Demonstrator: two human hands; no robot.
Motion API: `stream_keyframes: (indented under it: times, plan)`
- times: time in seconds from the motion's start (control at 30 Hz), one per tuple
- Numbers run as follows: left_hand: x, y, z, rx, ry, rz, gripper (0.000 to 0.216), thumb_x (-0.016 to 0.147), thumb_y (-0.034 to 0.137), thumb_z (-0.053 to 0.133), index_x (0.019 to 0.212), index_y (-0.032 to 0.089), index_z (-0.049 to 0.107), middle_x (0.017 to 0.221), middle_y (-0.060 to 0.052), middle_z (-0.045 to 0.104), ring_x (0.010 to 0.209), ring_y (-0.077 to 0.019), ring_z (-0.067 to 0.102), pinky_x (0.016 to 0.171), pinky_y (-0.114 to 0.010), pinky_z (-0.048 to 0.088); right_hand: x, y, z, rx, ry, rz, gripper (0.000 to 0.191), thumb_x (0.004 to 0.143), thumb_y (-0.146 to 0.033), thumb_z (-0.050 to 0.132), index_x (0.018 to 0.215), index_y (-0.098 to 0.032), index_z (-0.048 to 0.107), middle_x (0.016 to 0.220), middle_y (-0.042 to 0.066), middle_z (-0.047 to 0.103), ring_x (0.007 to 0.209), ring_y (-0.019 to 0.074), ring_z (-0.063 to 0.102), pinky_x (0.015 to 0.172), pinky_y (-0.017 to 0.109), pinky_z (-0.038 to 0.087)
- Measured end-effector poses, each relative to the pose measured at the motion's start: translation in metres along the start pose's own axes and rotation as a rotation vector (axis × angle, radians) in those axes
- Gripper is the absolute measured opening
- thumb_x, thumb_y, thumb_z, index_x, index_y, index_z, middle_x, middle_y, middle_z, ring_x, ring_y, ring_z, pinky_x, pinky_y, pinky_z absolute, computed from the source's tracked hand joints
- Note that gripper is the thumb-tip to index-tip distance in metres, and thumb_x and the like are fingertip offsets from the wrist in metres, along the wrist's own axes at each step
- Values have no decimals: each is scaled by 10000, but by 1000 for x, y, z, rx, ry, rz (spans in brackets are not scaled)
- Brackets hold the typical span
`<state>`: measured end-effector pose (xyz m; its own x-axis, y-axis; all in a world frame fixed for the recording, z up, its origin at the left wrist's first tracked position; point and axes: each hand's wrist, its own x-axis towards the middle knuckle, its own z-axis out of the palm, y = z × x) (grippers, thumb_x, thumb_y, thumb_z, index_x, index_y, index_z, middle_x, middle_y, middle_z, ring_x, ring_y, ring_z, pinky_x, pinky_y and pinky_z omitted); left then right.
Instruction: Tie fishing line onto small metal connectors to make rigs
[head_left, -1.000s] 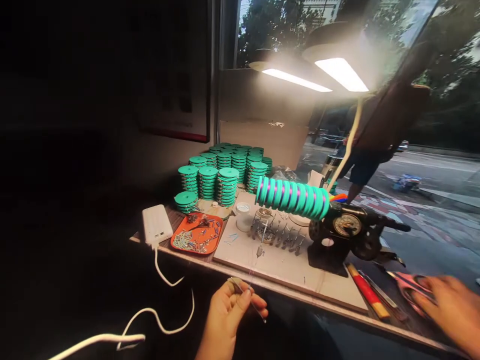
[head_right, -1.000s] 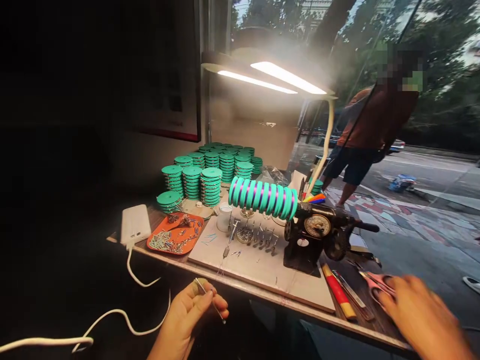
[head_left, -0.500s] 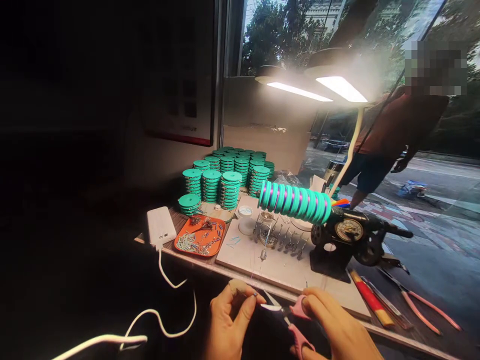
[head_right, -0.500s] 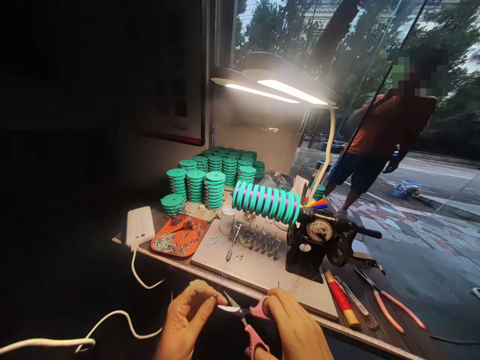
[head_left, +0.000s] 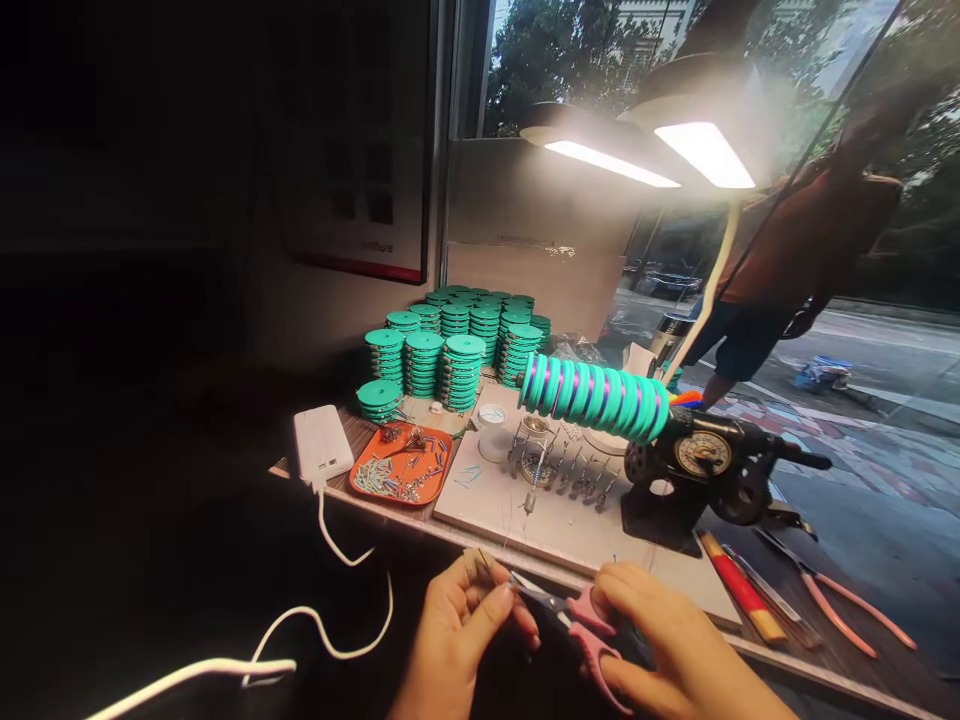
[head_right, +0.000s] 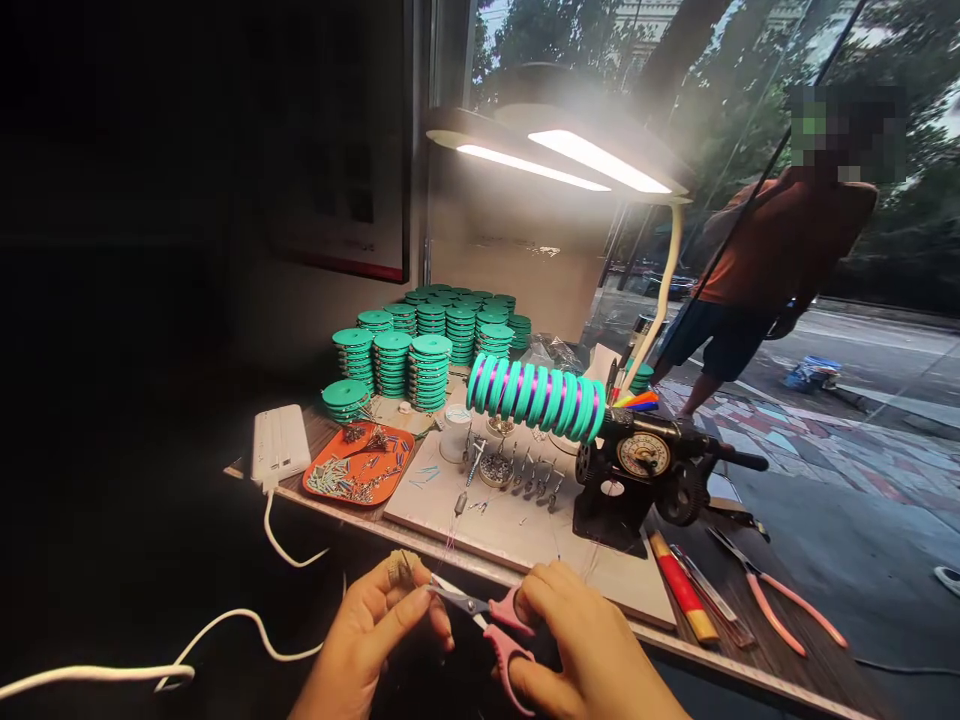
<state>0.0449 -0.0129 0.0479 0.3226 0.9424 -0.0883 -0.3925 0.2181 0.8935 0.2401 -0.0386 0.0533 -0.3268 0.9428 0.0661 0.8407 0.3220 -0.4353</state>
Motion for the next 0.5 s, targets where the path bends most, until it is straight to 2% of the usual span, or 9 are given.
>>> stream_keyframes:
  times: [0.27,0.5]
  plan:
    - [-1,2,1,-31,-5,-25,191,708,317,641,700,152,544,524,-2,609,499,-120,538,530,-226,420,12,-1,-15,126,-170,46,170,679,-201,530,622,-197,371,663,-7,499,636,143,451,579,228,360]
    - [-1,3,2,-8,-4,-20,186,719,314,629,694,151,544,518,-1,608,493,-119,540,529,-224,424,13,-6,-22,197,-204,116,70,684,-170,518,659,-191,456,702,-10,522,673,139,472,617,223,377]
